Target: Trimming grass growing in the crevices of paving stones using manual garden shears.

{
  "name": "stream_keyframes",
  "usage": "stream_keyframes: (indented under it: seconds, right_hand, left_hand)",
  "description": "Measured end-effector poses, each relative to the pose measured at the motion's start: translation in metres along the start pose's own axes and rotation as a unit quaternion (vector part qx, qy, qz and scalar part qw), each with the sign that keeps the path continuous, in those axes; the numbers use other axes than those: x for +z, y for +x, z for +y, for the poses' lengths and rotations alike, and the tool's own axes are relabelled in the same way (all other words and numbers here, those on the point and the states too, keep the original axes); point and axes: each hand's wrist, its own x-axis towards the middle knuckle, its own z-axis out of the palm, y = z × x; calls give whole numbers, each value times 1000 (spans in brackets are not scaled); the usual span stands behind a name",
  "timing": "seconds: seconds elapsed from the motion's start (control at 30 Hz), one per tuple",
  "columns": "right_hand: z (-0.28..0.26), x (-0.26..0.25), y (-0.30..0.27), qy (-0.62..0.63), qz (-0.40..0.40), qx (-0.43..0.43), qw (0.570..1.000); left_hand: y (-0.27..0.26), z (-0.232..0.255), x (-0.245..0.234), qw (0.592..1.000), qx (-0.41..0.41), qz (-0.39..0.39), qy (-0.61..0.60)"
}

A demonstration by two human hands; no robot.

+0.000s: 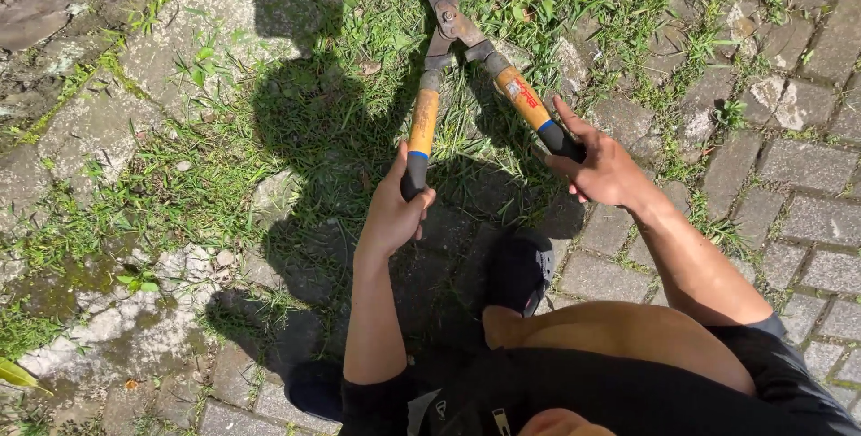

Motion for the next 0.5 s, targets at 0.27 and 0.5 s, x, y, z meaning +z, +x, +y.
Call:
stream_keyframes:
  seconds: [0.27,0.5]
  right_hand:
    - [32,6,59,31,1,-46,998]
    - [28,-73,88,83,-64,8,995]
  left_hand:
    - [45,5,37,1000,-1,12,22]
    - [70,35,-56,997,-3,-25,78]
